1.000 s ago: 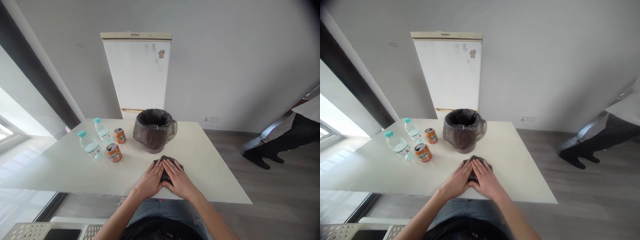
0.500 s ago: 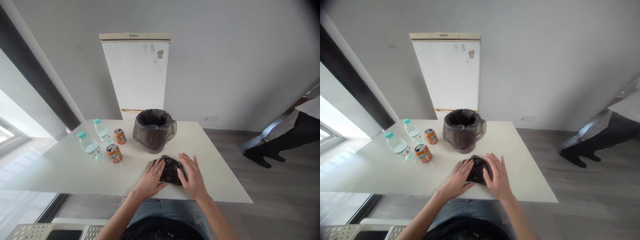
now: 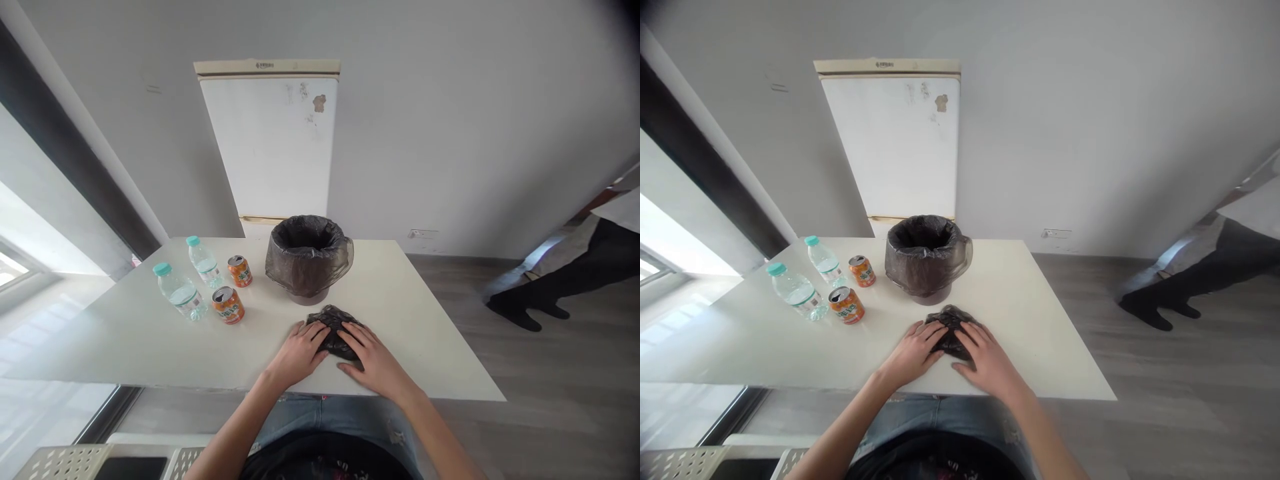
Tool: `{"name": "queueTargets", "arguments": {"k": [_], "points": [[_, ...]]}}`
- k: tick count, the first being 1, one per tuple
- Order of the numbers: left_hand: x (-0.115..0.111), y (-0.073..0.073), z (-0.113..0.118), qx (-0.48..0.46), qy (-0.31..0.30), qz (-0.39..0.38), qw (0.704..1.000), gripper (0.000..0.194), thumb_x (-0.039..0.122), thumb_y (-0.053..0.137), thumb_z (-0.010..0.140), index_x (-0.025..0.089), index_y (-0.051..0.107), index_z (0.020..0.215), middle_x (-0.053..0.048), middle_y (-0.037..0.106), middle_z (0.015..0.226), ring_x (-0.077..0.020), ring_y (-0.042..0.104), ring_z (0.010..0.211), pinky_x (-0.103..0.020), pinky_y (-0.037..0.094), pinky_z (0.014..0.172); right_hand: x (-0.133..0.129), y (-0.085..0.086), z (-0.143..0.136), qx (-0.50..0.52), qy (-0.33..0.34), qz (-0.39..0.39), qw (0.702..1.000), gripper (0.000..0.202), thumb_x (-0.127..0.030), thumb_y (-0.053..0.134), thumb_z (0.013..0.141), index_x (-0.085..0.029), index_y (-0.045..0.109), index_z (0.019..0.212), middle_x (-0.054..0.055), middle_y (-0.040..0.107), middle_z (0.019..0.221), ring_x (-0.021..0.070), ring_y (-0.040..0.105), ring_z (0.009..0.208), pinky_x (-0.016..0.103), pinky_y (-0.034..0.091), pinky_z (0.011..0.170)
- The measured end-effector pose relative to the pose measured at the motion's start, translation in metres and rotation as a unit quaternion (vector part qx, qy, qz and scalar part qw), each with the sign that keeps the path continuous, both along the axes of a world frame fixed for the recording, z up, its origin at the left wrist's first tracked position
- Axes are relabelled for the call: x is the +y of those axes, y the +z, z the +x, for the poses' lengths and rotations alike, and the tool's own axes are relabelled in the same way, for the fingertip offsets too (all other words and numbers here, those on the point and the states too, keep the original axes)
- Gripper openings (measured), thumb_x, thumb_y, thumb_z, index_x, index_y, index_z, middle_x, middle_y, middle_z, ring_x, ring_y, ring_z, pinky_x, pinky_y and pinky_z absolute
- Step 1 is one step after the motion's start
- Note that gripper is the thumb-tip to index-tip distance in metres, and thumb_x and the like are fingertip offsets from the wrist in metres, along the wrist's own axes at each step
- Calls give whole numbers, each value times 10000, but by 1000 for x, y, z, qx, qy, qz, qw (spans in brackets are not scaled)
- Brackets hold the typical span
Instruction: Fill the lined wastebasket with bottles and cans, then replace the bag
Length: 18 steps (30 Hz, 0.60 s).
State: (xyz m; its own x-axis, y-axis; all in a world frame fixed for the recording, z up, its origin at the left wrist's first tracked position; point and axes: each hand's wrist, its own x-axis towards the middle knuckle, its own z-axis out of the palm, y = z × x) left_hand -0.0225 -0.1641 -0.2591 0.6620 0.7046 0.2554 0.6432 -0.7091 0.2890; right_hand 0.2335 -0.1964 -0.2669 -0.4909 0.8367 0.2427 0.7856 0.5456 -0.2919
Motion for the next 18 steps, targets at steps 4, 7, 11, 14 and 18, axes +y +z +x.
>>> {"name": "queueTargets", "arguments": {"k": [4,7,11,14,18], "points": [[10,5,6,-25,34,-26,999,348,276,485,1059,233,556,1397,-110,712,1326,-287,676,1197,-485,463,1086,3,2,-1,40,-11,-17,999,553,-422,602,1002,-184,545,1497,149,574,1534,344,515,1432,557,393,1213],[23,13,9,-68,71,-84,992,262,319,472,1067,264,617,1278,-60,770,1167,-263,721,1027,-413,512,979,8,11,0,122,-56,-71,988,383,-321,526,1016,-224,603,1378,119,721,1297,294,674,1178,472,518,1040],[48,17,12,-156,102,-148,971,186,344,575,1013,282,651,1171,-26,774,1099,-240,725,1019,-338,537,896,24,21,1,231,-122,-130,957,208,-324,522,989,-256,642,1145,57,742,1103,247,699,979,373,538,872],[60,14,18,-195,122,-136,964,188,263,667,940,255,651,1127,-29,766,1095,-237,719,1047,-350,545,912,36,16,-1,242,-165,-136,946,261,-275,556,932,-257,632,1181,43,728,1066,242,686,954,367,525,871],[57,10,22,-195,136,-56,970,138,240,649,961,225,671,1096,-67,749,1124,-260,684,1109,-411,531,984,38,1,-6,175,-199,-90,960,248,-193,559,887,-219,716,1077,89,677,1044,278,619,1036,402,502,951]]}}
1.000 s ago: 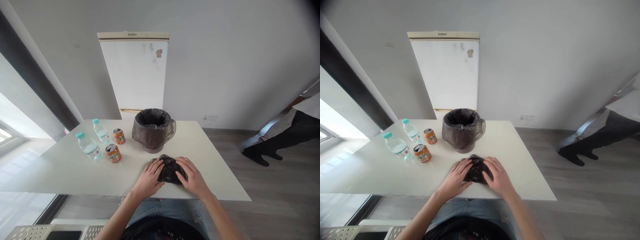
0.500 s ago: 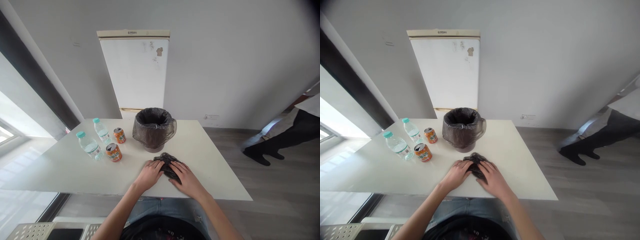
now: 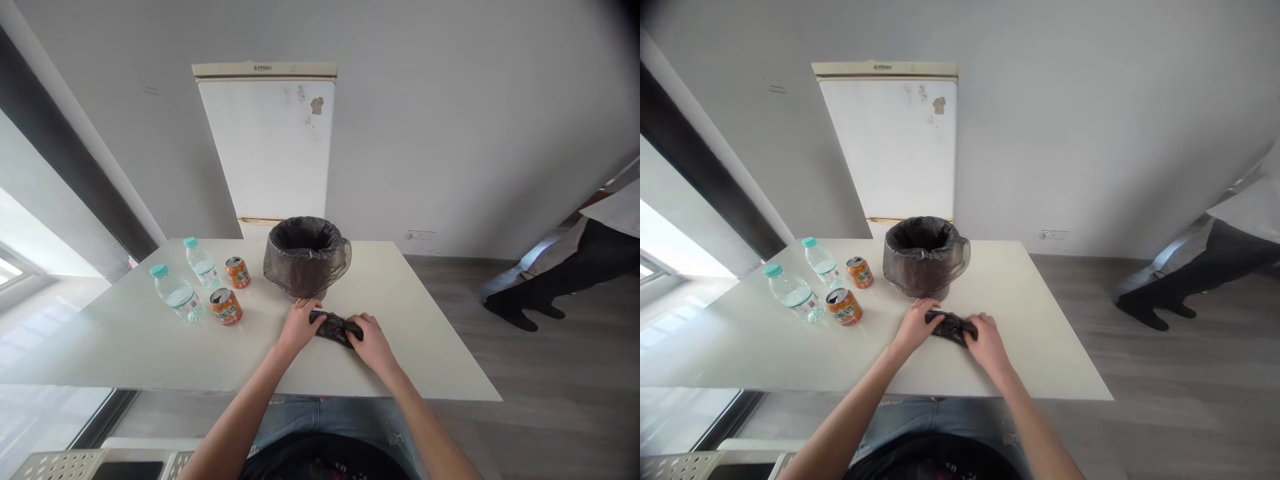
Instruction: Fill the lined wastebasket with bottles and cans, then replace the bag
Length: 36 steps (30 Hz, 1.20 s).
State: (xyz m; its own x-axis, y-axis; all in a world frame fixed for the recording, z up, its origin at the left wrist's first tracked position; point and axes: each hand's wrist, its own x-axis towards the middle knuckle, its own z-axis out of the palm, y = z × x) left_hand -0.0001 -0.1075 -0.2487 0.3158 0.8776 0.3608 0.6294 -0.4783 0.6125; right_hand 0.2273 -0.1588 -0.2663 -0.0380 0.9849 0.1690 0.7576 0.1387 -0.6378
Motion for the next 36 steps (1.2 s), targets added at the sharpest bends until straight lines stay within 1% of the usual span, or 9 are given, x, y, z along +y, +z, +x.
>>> {"name": "queueTargets", "arguments": {"k": [3,6,9,13,16,22,25,31,36], "points": [[-13,-2,-1,66,-65,97,991,269,268,497,1062,222,646,1281,-95,695,1348,-260,603,1307,-442,466,1114,-5,-5,0,-27,-13,19,999,213,-173,571,873,-188,746,994,132,638,1093,301,573,1066,436,493,1006],[-22,-8,-4,181,-147,131,963,393,269,428,1087,236,555,1458,-90,565,1552,-275,450,1493,-494,355,1228,-12,2,1,-30,-5,26,999,299,-255,576,921,-184,712,1177,148,637,1181,323,575,1090,493,513,1005],[-23,-18,-6,250,-162,112,948,447,250,404,1087,227,489,1525,-100,561,1558,-286,447,1498,-529,348,1223,-22,19,-2,-50,12,124,991,489,-327,542,981,-215,548,1457,162,572,1416,364,523,1305,562,465,1096],[-17,-27,-9,253,-170,112,946,482,231,405,1079,207,438,1559,-119,568,1547,-249,444,1504,-495,335,1234,-28,32,-18,-152,107,205,961,498,-271,435,1031,-220,505,1522,139,487,1578,358,398,1496,591,267,1264],[-13,-28,-11,260,-180,114,942,501,217,397,1076,186,417,1576,-129,522,1589,-245,427,1517,-468,341,1229,-21,19,-32,-217,143,160,952,548,-330,432,1054,-174,445,1580,149,468,1618,366,380,1522,636,198,1282],[-7,-30,-21,268,-180,90,942,594,365,378,1101,194,275,1660,-116,406,1676,-294,328,1575,-507,298,1250,-13,-16,-38,-240,104,116,958,581,-372,396,1084,-111,403,1603,180,443,1638,330,416,1518,605,232,1276],[-9,-26,-21,274,-180,86,941,668,415,416,1079,175,235,1675,-128,375,1691,-311,291,1590,-512,256,1273,-15,-17,-38,-242,91,115,959,550,-347,391,1086,-99,452,1573,178,450,1633,320,409,1527,581,229,1283],[-25,-9,-7,266,-172,125,940,760,324,473,1015,106,181,1682,-146,292,1724,-314,130,1634,-513,140,1322,-17,-15,-38,-241,92,102,961,579,-328,430,1065,-72,431,1584,178,439,1640,323,380,1545,550,283,1272],[-26,-19,-6,257,-214,114,935,731,417,413,1074,132,149,1693,-148,294,1720,-288,188,1625,-480,236,1304,-16,-18,-37,-237,94,109,961,577,-279,415,1051,-72,424,1590,196,441,1634,310,386,1544,543,301,1268]]}}
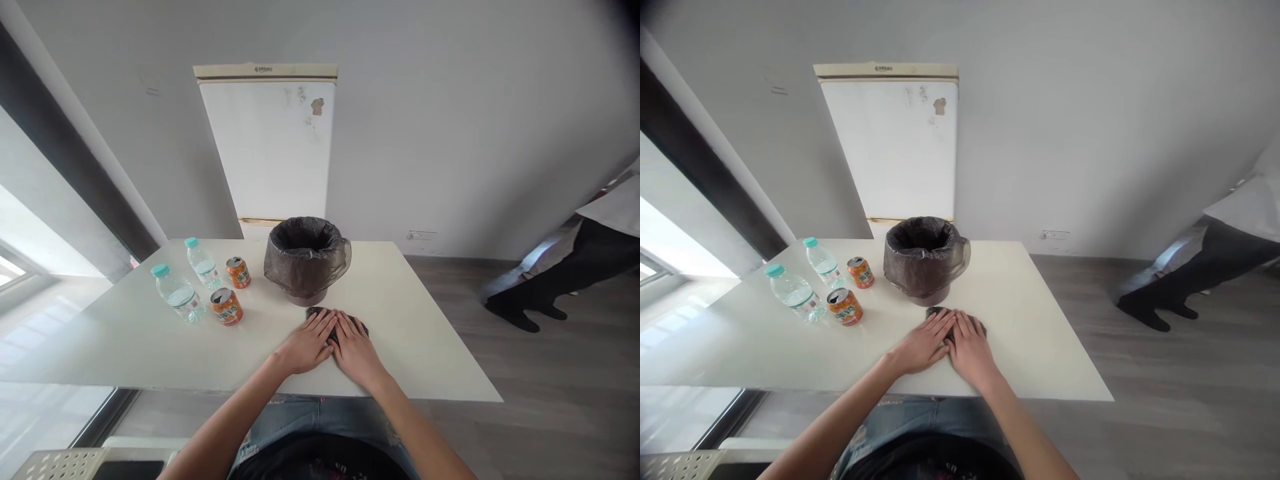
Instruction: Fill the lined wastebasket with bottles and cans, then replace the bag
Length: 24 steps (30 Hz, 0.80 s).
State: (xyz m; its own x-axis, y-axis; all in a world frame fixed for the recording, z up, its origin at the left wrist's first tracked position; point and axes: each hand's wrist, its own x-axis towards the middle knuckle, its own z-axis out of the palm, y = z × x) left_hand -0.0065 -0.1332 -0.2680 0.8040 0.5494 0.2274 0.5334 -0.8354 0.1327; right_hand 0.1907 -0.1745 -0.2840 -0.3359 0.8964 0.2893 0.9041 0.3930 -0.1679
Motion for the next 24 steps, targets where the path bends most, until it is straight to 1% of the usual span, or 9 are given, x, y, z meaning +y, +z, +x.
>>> {"name": "queueTargets", "arguments": {"k": [3,6,8,12,15,18,19,21,24], "points": [[3,-10,-3,-4,0,5,1000,733,469,381,1091,160,118,1702,-137,294,1721,-286,181,1626,-500,233,1302,0,-2,1,1,5,4,1000,578,-271,393,1052,-81,416,1597,185,440,1638,304,386,1544,547,306,1265],[4,-13,-4,-12,9,18,1000,751,494,384,1089,154,115,1702,-140,270,1728,-302,104,1637,-531,197,1310,0,-3,1,4,-4,4,1000,595,-280,388,1055,-77,380,1614,178,420,1652,301,376,1550,535,303,1268],[3,-13,-4,-15,20,19,999,771,517,387,1084,127,130,1697,-159,265,1726,-316,72,1637,-544,181,1314,0,-4,2,4,-9,3,1000,620,-287,401,1051,-76,342,1631,179,398,1664,302,368,1554,529,302,1268],[2,-12,-4,-16,26,9,1000,752,527,376,1087,118,179,1686,-174,313,1705,-302,127,1633,-524,212,1310,1,-3,3,-4,-7,-3,1000,610,-297,404,1050,-94,368,1624,168,402,1664,302,357,1560,533,292,1272],[2,-9,-5,-28,23,0,999,787,547,399,1076,137,137,1693,-171,298,1713,-300,122,1634,-535,215,1310,1,-3,2,-3,-10,-4,1000,600,-307,398,1050,-98,393,1613,165,401,1665,298,357,1561,527,288,1274],[1,-2,-7,-60,44,-17,997,791,527,412,1077,137,99,1690,-174,260,1730,-292,122,1637,-535,198,1319,1,-7,2,18,-25,4,1000,604,-367,405,1055,-115,411,1604,169,409,1660,311,371,1552,543,293,1263],[1,1,-8,-73,56,-23,996,748,500,407,1083,143,134,1681,-172,267,1728,-286,146,1635,-532,208,1317,1,-9,3,28,-38,9,999,614,-399,408,1057,-119,413,1603,176,417,1654,323,380,1546,556,296,1256],[0,5,-9,-97,73,-33,992,611,437,398,1093,174,271,1630,-160,315,1708,-276,232,1612,-525,259,1302,3,-15,10,47,-83,21,995,653,-458,412,1054,-110,395,1606,206,421,1643,358,396,1532,596,298,1239],[-2,8,-10,-122,84,-53,988,419,370,425,1086,230,463,1479,-130,408,1645,-271,382,1528,-511,368,1245,6,-22,36,55,-175,23,983,702,-484,383,1051,-56,348,1605,268,404,1633,425,397,1514,683,286,1205]]}}
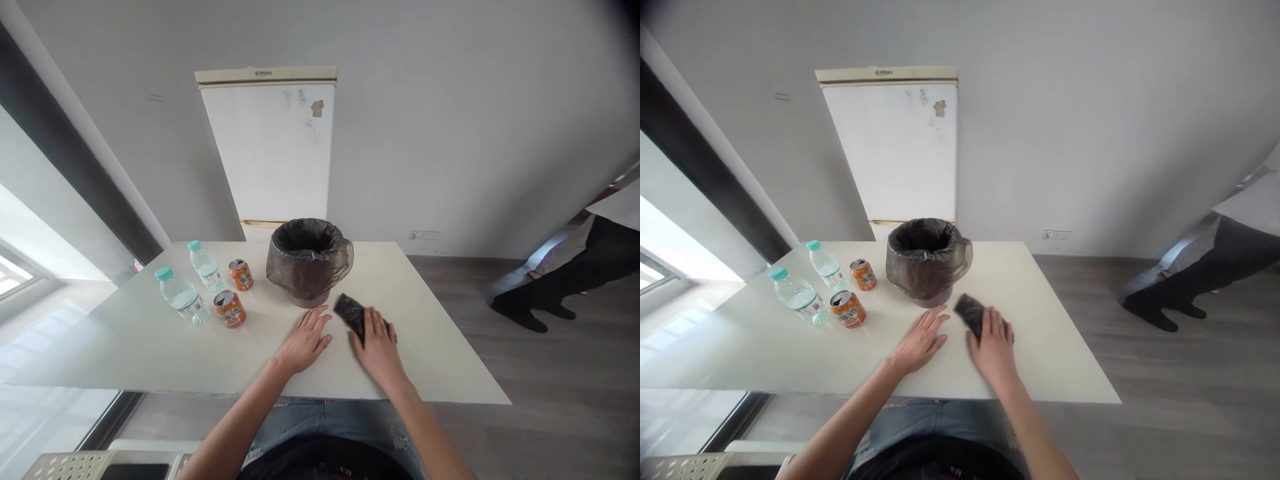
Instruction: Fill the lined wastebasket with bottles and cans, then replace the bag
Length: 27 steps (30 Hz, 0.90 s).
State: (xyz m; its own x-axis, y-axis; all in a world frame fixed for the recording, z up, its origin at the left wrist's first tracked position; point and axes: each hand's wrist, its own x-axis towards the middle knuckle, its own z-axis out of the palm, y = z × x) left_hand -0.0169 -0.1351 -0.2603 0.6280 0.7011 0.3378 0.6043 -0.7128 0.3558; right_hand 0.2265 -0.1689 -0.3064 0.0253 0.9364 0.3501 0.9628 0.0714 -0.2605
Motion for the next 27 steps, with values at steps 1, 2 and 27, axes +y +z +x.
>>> {"name": "queueTargets", "arguments": {"k": [1,2,27], "points": [[0,0,0,-6,0,-6,1000,371,353,433,1083,240,497,1431,-123,433,1621,-270,416,1498,-508,393,1226,1,-1,13,-3,-28,-6,1000,691,-471,364,1051,-41,354,1592,284,406,1626,444,395,1509,712,287,1188],[-1,0,0,-9,0,-11,1000,335,339,439,1081,244,518,1393,-118,452,1598,-268,440,1472,-506,408,1212,1,-1,27,-8,-53,-11,999,664,-452,343,1053,-36,382,1569,292,419,1614,457,393,1503,736,291,1168],[2,-5,1,61,64,-102,991,526,395,419,1078,192,609,631,-42,687,703,-162,595,641,-319,278,620,20,81,39,287,5,134,949,379,-532,533,1018,-205,656,870,80,701,846,225,640,786,328,481,746]]}}
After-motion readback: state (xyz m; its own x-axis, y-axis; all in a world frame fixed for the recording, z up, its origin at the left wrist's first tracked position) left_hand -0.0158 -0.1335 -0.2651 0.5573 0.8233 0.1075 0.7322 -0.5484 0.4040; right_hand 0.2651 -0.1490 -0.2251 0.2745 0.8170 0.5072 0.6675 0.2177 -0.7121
